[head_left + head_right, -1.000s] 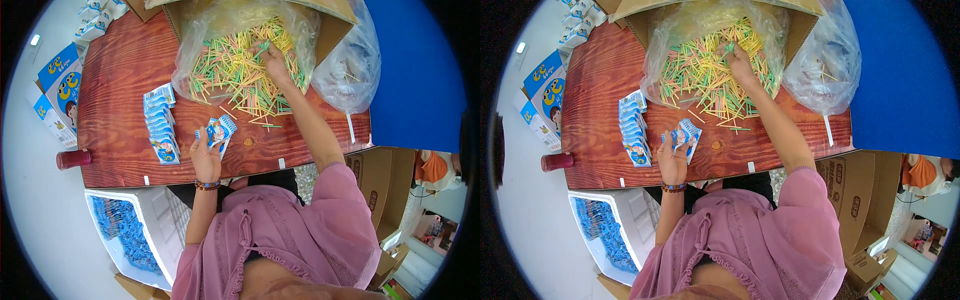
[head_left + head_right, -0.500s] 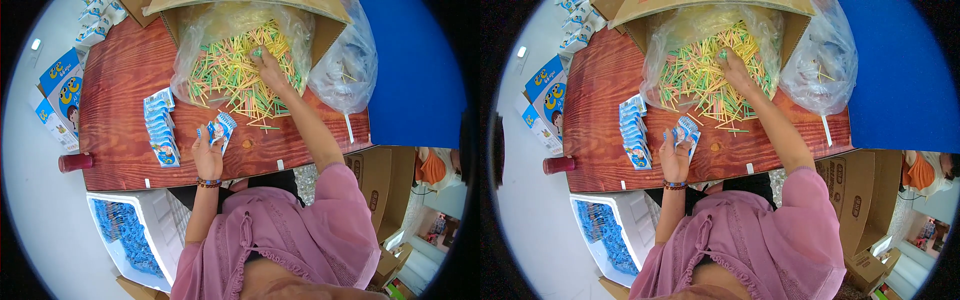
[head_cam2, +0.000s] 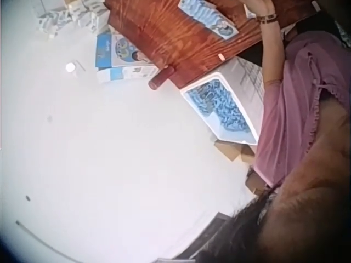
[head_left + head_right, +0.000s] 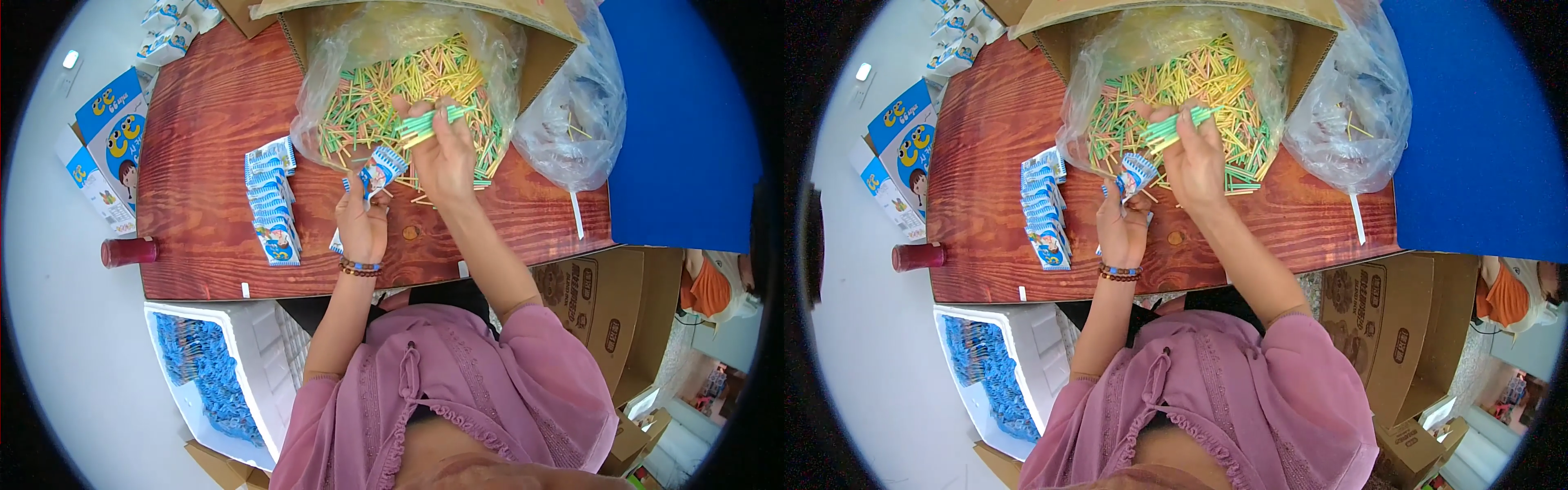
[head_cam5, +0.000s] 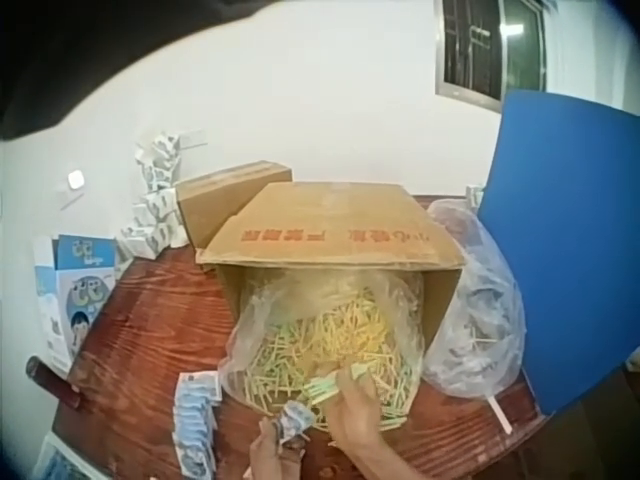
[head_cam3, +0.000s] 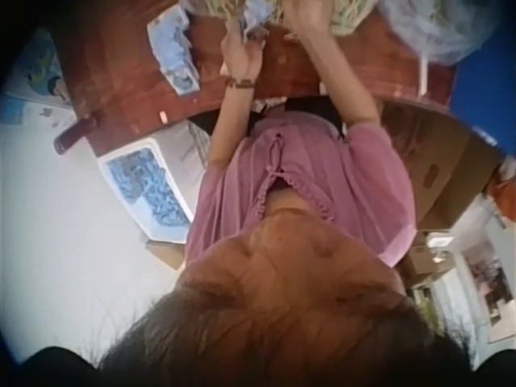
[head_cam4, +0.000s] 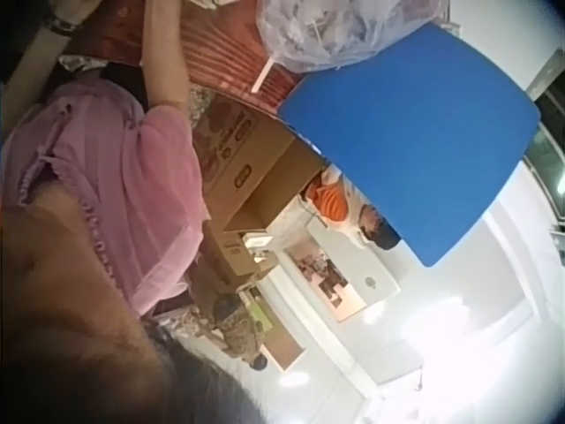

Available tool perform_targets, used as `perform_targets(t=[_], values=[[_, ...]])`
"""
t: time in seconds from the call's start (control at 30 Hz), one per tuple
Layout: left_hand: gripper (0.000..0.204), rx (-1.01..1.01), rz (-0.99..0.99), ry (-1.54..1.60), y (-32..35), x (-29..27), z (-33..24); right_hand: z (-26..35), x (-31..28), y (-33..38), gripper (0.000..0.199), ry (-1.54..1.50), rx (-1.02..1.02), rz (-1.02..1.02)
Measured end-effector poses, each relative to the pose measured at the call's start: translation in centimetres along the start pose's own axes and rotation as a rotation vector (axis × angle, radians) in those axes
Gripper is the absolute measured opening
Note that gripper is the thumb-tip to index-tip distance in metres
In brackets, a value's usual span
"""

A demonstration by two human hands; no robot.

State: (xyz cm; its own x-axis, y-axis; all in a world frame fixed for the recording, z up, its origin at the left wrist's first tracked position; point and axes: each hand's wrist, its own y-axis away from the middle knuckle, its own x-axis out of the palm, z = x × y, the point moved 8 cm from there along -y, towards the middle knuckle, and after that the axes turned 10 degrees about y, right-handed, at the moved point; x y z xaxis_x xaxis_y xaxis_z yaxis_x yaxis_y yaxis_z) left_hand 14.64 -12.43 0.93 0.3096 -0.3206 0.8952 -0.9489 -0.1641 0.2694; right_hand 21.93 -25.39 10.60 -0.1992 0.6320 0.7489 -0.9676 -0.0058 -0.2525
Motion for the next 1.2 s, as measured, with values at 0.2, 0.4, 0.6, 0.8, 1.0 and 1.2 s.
perform_targets(t=[0.2,0.4,0.6,0.8,1.0,1.2], values=[[0.027,-0.011,0.009,0.017,0.4,0.2,-0.1,-0.4,1.5,2.2,0.013,0.129,-0.101,0.02],[0.026,0.006,-0.023,0.008,0.6,0.0,0.1,-0.3,2.2,3.6,0.014,0.201,-0.166,-0.004],[0.024,0.025,0.006,0.023,0.7,0.4,0.1,-0.9,1.6,4.3,0.013,0.27,-0.143,-0.012],[0.024,0.088,0.016,0.0,0.4,1.0,-0.3,-1.1,2.9,4.5,0.014,0.527,-0.116,0.046],[0.029,0.015,0.066,0.064,-0.2,0.9,0.5,-1.5,3.0,4.0,0.03,0.504,-0.025,0.084],[0.033,-0.036,0.085,0.145,-0.1,-0.3,1.1,-2.0,3.2,3.6,0.04,0.576,0.033,0.151]])
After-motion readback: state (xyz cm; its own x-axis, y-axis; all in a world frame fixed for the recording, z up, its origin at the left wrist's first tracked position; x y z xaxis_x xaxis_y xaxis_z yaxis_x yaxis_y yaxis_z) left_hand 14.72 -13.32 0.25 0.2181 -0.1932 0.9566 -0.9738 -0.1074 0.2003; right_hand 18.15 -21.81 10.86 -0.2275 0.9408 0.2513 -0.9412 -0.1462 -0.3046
